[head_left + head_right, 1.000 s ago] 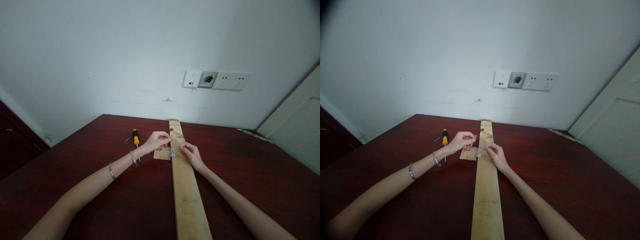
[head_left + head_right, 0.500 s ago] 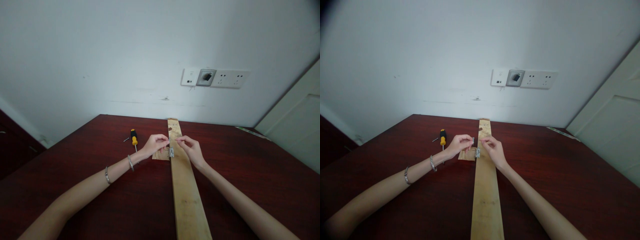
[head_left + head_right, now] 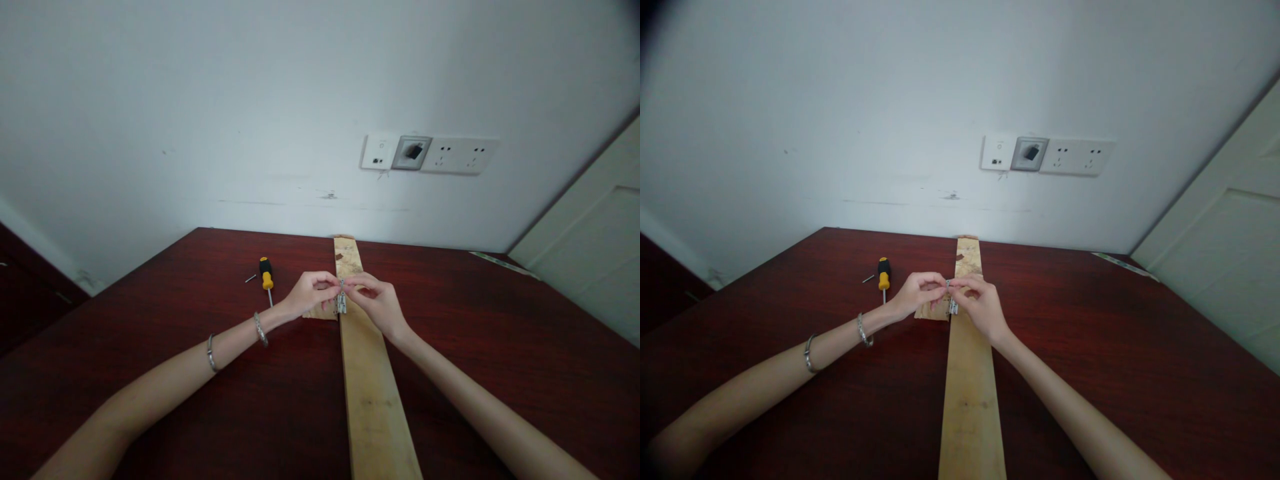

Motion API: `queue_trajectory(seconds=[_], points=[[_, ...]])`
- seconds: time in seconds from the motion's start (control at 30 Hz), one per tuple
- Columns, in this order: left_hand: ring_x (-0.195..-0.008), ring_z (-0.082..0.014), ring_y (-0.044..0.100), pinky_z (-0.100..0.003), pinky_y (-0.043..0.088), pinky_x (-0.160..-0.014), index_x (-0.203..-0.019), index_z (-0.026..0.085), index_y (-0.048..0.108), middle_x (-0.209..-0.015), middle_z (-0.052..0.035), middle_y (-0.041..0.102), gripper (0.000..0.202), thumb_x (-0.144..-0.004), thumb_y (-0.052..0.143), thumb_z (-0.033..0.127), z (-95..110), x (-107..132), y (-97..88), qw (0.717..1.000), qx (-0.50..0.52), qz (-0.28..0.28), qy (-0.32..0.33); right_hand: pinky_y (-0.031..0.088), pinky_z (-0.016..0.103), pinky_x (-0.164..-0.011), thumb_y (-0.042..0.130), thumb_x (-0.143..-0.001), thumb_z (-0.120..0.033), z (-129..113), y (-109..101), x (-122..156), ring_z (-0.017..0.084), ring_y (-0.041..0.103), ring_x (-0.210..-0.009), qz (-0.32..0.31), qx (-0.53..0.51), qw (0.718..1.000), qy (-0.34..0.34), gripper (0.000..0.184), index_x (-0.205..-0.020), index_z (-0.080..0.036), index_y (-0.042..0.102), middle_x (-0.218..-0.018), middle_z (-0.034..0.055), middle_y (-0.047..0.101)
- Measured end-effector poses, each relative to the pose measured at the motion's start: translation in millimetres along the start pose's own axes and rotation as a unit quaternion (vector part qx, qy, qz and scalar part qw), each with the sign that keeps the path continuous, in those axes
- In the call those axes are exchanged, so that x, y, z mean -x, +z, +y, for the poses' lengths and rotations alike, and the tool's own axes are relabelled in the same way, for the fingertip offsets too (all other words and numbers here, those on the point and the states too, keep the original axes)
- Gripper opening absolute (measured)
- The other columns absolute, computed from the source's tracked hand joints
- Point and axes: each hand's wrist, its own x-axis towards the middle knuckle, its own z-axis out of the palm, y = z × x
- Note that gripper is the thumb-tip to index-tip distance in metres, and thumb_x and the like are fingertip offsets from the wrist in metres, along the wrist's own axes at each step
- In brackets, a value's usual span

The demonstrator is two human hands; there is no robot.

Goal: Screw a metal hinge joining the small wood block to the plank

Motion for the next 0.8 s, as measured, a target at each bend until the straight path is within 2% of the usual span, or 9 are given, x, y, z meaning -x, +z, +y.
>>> queue_trajectory(seconds=[0.17, 0.23, 0.37, 0.47, 0.57, 0.63, 0.7, 0.8], points=[[-0.050, -0.0077, 0.048, -0.020, 0.042, -0.045, -0.084, 0.011, 0.064, -0.059, 0.0023, 0.053, 0.036, -0.073, 0.073, 0.045, 4, 1, 1.5, 1.000, -0.016, -0.019, 0.003, 0.047, 0.028, -0.061, 0.075, -0.072, -0.033, 0, 0, 1, 0.017, 0.063, -0.073, -0.001, -0.014, 1.000, -0.003, 0.011, -0.075, -0.023, 0.074, -0.080, 0.0033, 0.071], [-0.054, -0.0088, 0.051, -0.021, 0.043, -0.049, -0.087, 0.011, 0.066, -0.064, 0.0002, 0.057, 0.036, -0.075, 0.071, 0.044, 4, -2, -0.8, 0.999, -0.035, -0.021, 0.001, 0.049, 0.028, -0.061, 0.076, -0.071, -0.035, -1, 0, 0, 0.017, 0.063, -0.072, -0.003, -0.028, 1.000, 0.004, 0.013, -0.073, -0.023, 0.073, -0.079, 0.0031, 0.071], [-0.078, -0.0146, 0.060, -0.026, 0.049, -0.070, -0.097, 0.012, 0.067, -0.087, -0.0065, 0.065, 0.035, -0.075, 0.070, 0.039, 2, -9, -19.4, 0.987, -0.158, -0.024, 0.014, 0.051, 0.029, -0.064, 0.076, -0.068, -0.039, 3, -3, -2, 0.017, 0.063, -0.070, 0.005, -0.037, 0.998, 0.045, 0.020, -0.071, -0.021, 0.071, -0.076, 0.0033, 0.070], [-0.098, -0.0217, 0.058, -0.033, 0.048, -0.086, -0.107, 0.014, 0.066, -0.106, -0.0113, 0.061, 0.046, -0.072, 0.074, 0.043, -1, -12, -38.8, 0.946, -0.322, -0.041, 0.028, 0.051, 0.030, -0.063, 0.077, -0.065, -0.044, 13, -6, -5, 0.018, 0.063, -0.070, 0.020, -0.025, 0.997, 0.071, 0.026, -0.070, -0.020, 0.071, -0.076, 0.0046, 0.071], [-0.119, -0.0286, 0.047, -0.040, 0.040, -0.101, -0.126, 0.015, 0.056, -0.125, -0.0143, 0.052, 0.068, -0.071, 0.073, 0.052, 0, -9, -49.1, 0.891, -0.439, -0.115, 0.002, 0.051, 0.031, -0.065, 0.077, -0.062, -0.048, 25, -9, -7, 0.019, 0.063, -0.070, 0.035, -0.010, 0.996, 0.083, 0.030, -0.068, -0.019, 0.071, -0.076, 0.0054, 0.072], [-0.124, -0.0313, 0.041, -0.042, 0.037, -0.104, -0.135, 0.014, 0.047, -0.131, -0.0156, 0.047, 0.082, -0.070, 0.072, 0.058, 3, -6, -48.4, 0.854, -0.492, -0.166, -0.040, 0.051, 0.031, -0.066, 0.078, -0.061, -0.048, 32, -10, -7, 0.019, 0.064, -0.070, 0.038, -0.005, 0.996, 0.086, 0.031, -0.067, -0.018, 0.071, -0.076, 0.0057, 0.073], [-0.124, -0.0332, 0.038, -0.043, 0.036, -0.103, -0.140, 0.011, 0.041, -0.133, -0.0173, 0.045, 0.094, -0.067, 0.071, 0.064, 6, -4, -44.1, 0.822, -0.531, -0.190, -0.076, 0.051, 0.031, -0.066, 0.078, -0.060, -0.048, 36, -12, -7, 0.019, 0.064, -0.070, 0.040, -0.003, 0.995, 0.089, 0.031, -0.067, -0.018, 0.071, -0.076, 0.0060, 0.073], [-0.121, -0.0332, 0.038, -0.042, 0.036, -0.103, -0.141, 0.010, 0.039, -0.131, -0.0175, 0.043, 0.103, -0.062, 0.071, 0.069, 5, -3, -37.1, 0.798, -0.560, -0.202, -0.091, 0.050, 0.031, -0.065, 0.078, -0.060, -0.046, 40, -13, -7, 0.019, 0.063, -0.069, 0.042, 0.002, 0.995, 0.095, 0.030, -0.067, -0.018, 0.071, -0.077, 0.0063, 0.073]])
